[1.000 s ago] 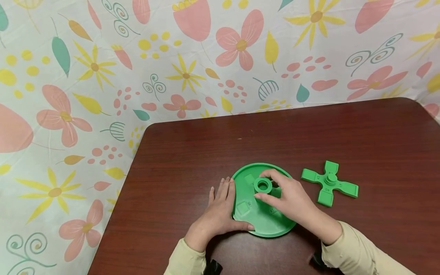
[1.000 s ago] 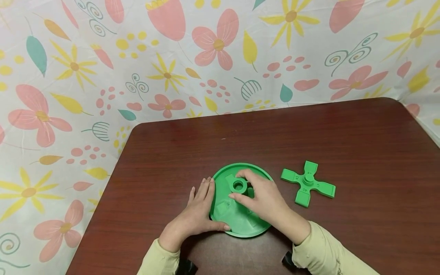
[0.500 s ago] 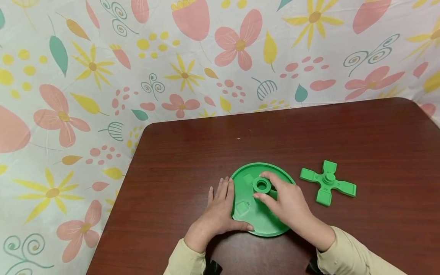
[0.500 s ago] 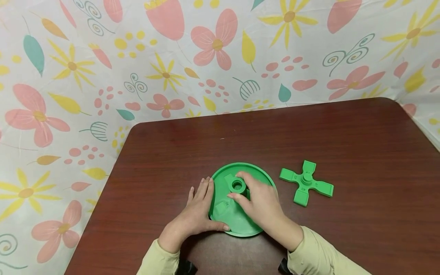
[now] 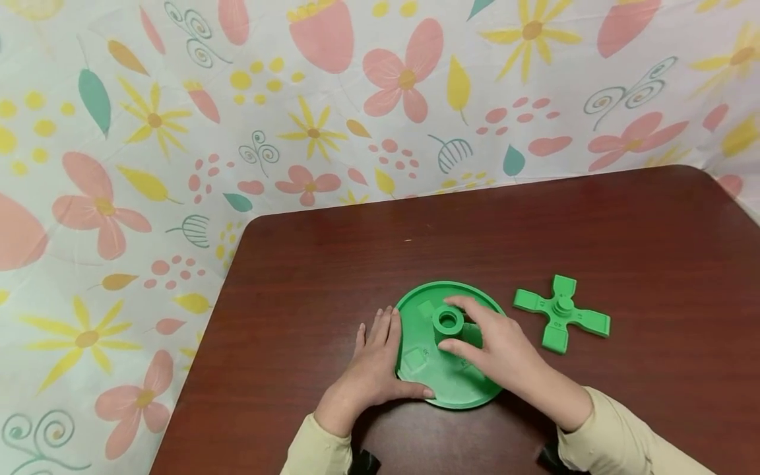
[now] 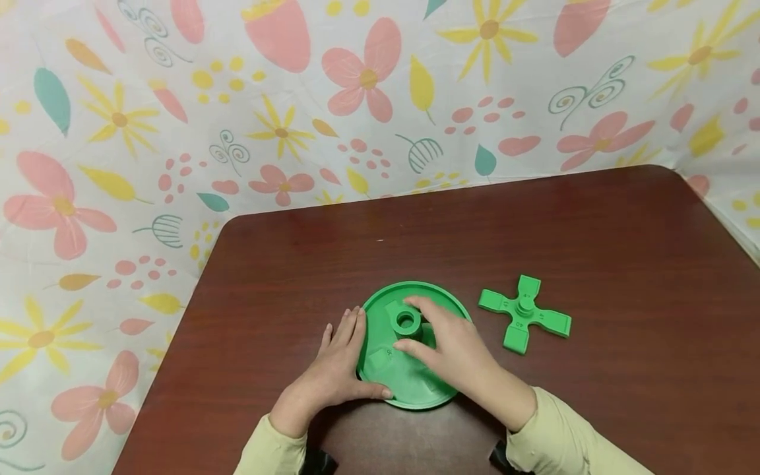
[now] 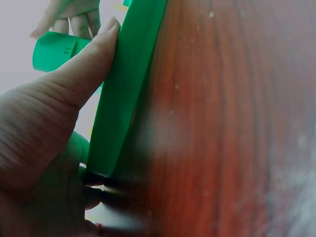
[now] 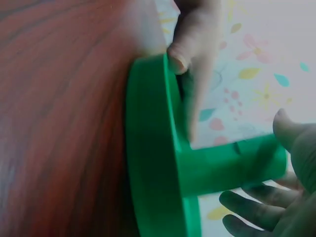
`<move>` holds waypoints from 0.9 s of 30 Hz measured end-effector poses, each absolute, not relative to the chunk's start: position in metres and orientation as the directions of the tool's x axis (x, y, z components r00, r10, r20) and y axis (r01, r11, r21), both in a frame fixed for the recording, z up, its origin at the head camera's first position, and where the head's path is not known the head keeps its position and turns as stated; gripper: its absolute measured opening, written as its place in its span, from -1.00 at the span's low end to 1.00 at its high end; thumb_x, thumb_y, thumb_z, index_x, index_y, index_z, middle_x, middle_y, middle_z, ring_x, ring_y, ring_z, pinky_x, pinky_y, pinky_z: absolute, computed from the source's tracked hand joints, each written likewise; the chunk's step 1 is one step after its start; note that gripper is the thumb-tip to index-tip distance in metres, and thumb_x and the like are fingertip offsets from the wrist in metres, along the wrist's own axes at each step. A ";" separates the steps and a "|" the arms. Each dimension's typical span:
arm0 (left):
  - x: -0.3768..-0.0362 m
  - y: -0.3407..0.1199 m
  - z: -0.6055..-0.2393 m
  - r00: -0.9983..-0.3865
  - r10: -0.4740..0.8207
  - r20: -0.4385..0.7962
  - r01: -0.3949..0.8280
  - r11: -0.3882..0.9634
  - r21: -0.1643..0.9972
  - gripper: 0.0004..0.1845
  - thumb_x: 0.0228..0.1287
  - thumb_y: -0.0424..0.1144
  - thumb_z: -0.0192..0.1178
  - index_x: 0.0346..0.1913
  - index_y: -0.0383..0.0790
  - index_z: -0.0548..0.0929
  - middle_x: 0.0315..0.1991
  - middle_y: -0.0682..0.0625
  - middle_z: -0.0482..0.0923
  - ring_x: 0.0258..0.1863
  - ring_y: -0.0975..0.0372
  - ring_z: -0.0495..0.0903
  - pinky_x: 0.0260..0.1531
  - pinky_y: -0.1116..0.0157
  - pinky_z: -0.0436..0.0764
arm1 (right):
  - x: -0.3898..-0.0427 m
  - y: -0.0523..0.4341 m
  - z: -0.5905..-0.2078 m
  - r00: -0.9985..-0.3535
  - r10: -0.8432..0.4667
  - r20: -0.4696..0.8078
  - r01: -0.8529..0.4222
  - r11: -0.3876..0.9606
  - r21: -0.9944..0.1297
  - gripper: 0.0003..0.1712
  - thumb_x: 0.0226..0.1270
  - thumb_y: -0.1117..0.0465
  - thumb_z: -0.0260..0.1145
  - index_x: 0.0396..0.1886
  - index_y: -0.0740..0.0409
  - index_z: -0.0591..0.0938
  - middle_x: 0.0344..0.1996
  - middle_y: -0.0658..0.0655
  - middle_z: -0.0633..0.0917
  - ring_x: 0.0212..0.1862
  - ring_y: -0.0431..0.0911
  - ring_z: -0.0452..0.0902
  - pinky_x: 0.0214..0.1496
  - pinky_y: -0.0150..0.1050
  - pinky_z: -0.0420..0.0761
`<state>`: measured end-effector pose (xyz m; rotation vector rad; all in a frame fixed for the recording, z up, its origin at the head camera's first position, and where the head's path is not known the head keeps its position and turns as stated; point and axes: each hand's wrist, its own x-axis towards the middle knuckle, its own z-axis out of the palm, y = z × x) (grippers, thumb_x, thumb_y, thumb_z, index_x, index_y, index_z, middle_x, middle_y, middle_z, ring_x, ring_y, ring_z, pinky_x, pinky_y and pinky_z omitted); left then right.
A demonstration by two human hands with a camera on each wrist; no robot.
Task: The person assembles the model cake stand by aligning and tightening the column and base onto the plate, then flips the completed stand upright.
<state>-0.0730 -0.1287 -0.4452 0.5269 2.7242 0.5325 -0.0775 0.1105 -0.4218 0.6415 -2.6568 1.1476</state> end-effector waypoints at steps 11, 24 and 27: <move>-0.072 -0.130 -0.445 -0.886 0.415 -0.204 0.314 0.864 0.393 0.49 -0.22 0.53 0.31 0.56 -0.21 -0.33 0.57 -0.12 -0.35 0.53 0.07 -0.37 0.42 -0.12 -0.25 | -0.072 0.190 -0.403 -0.858 -0.152 0.490 -0.431 0.734 -0.525 -0.43 0.19 0.28 0.43 0.23 0.00 0.57 0.03 0.03 0.65 -0.10 -0.11 0.56 -0.27 -0.28 0.44; -0.073 -0.130 -0.445 -0.884 0.422 -0.202 0.314 0.856 0.411 0.48 -0.20 0.51 0.31 0.56 -0.21 -0.32 0.57 -0.11 -0.36 0.53 0.06 -0.38 0.41 -0.13 -0.25 | -0.080 0.278 -0.433 -0.983 -0.146 0.116 -0.180 0.902 -0.392 -0.40 0.18 0.03 0.46 0.17 0.16 0.54 0.01 0.32 0.57 -0.03 0.25 0.48 -0.26 0.25 0.42; -0.073 -0.130 -0.444 -0.883 0.423 -0.202 0.314 0.853 0.417 0.48 -0.19 0.51 0.32 0.56 -0.22 -0.32 0.57 -0.12 -0.37 0.53 0.06 -0.38 0.41 -0.13 -0.25 | -0.082 0.282 -0.438 -0.982 -0.169 0.085 -0.188 0.922 -0.339 -0.41 0.08 0.06 0.51 0.09 0.22 0.58 -0.09 0.34 0.59 -0.10 0.31 0.48 -0.34 0.25 0.45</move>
